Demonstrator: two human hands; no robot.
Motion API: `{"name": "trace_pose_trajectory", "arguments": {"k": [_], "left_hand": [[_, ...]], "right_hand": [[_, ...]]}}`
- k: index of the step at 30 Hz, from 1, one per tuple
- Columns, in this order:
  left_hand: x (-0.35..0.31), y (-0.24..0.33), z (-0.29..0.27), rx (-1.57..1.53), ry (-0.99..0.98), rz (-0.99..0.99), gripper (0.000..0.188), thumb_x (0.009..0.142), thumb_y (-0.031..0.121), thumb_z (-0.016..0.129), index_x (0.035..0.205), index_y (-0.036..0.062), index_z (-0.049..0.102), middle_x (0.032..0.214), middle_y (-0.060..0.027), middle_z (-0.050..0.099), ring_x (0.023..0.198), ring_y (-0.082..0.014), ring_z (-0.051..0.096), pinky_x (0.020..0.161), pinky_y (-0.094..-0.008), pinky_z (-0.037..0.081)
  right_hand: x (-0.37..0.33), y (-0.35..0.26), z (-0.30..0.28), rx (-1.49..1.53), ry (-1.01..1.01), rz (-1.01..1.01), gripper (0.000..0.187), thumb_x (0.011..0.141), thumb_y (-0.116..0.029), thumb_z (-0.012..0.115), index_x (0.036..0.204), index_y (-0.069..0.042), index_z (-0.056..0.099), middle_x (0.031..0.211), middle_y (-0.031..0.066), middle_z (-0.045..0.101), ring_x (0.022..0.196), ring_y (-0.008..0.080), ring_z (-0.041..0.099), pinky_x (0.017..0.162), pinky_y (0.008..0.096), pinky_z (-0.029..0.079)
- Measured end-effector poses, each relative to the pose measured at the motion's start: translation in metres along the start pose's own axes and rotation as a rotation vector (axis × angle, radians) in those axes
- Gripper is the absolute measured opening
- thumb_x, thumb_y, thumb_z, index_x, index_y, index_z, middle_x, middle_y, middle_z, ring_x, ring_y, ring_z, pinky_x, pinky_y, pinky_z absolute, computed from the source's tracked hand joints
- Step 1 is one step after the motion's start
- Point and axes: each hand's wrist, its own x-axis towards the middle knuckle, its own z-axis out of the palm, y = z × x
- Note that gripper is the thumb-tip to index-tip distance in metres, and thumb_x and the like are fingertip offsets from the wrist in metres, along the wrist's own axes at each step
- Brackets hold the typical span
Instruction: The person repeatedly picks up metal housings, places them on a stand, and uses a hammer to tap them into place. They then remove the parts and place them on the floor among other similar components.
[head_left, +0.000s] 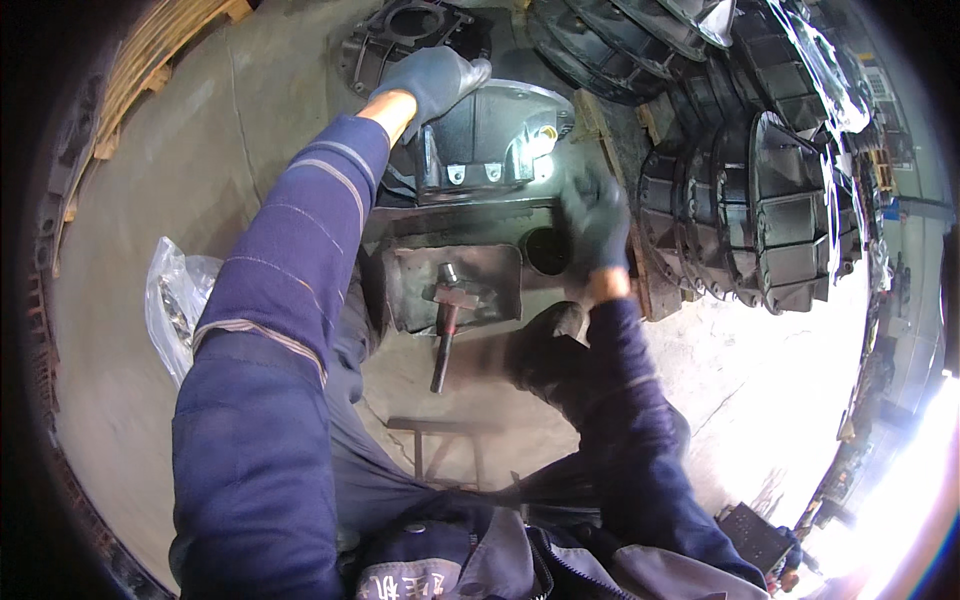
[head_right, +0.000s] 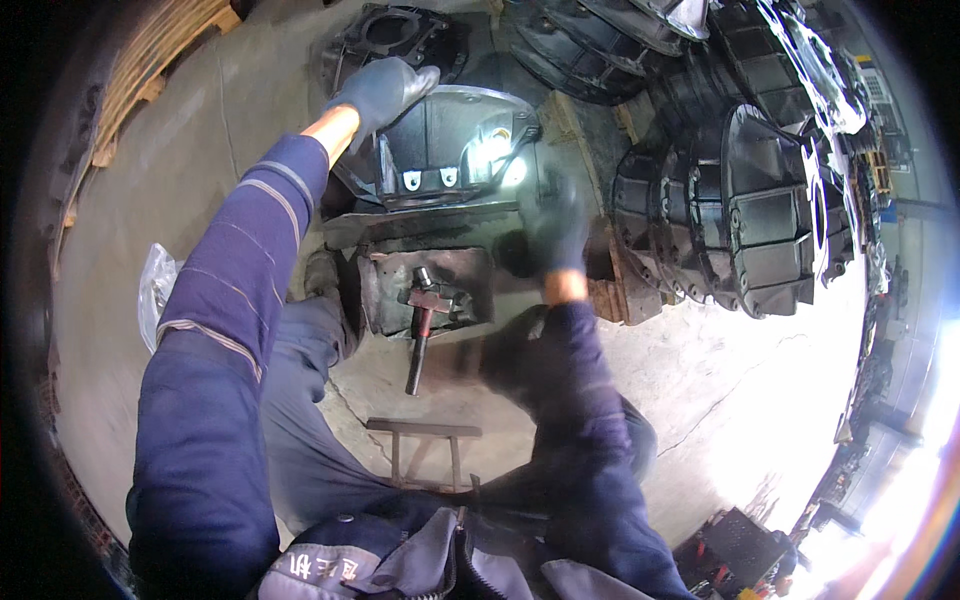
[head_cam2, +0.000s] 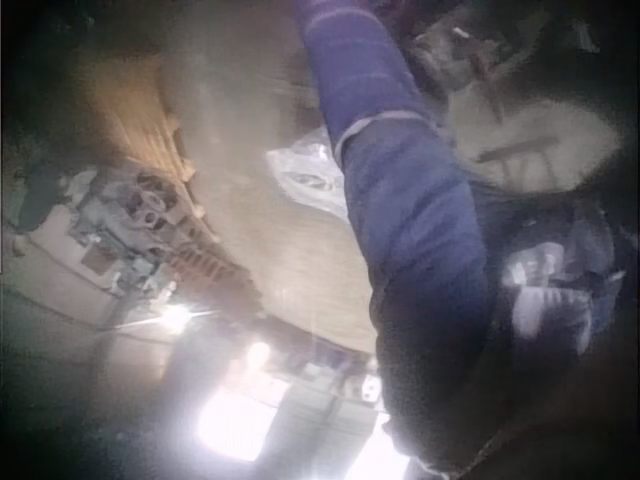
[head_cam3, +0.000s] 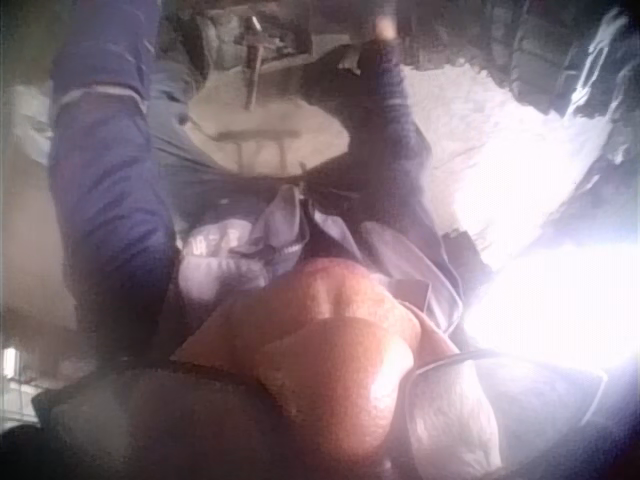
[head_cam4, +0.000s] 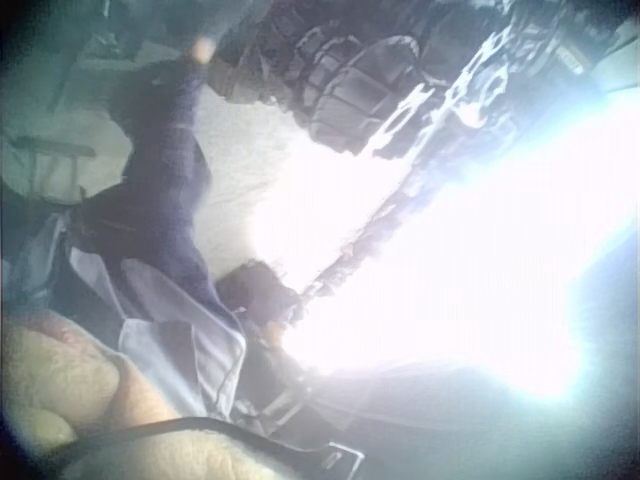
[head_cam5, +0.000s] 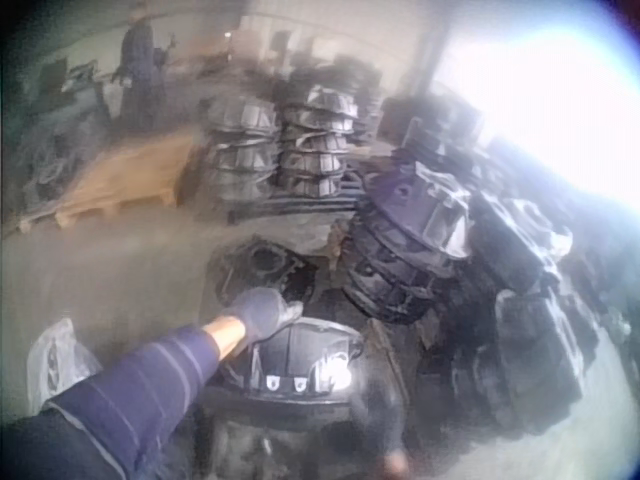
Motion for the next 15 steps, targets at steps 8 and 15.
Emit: {"name": "trace_pose_trajectory", "arguments": {"k": [8,15], "left_hand": [[0.006,-0.004,0.004,-0.044,-0.033,-0.006,0.067,0.1,0.057,0.048,0.097,-0.0038,0.074,0.097,-0.0315,0.07,0.098,-0.0473,0.068,0.09,-0.0497,0.049],[0.01,-0.005,0.005,0.059,-0.046,0.015,0.067,0.101,0.057,0.046,0.096,-0.0041,0.074,0.098,-0.0331,0.068,0.098,-0.0481,0.067,0.09,-0.049,0.05]], "right_hand": [[-0.292,0.095,0.118,-0.137,-0.341,0.692,0.055,0.091,-0.048,0.073,0.116,0.0,0.07,0.104,0.0216,0.073,0.099,0.0351,0.069,0.086,0.0475,0.053],[-0.339,0.101,0.191,0.561,-0.457,1.079,0.036,0.087,-0.032,0.08,0.101,0.001,0.074,0.09,0.0083,0.071,0.08,0.017,0.061,0.071,0.0379,0.051]]}}
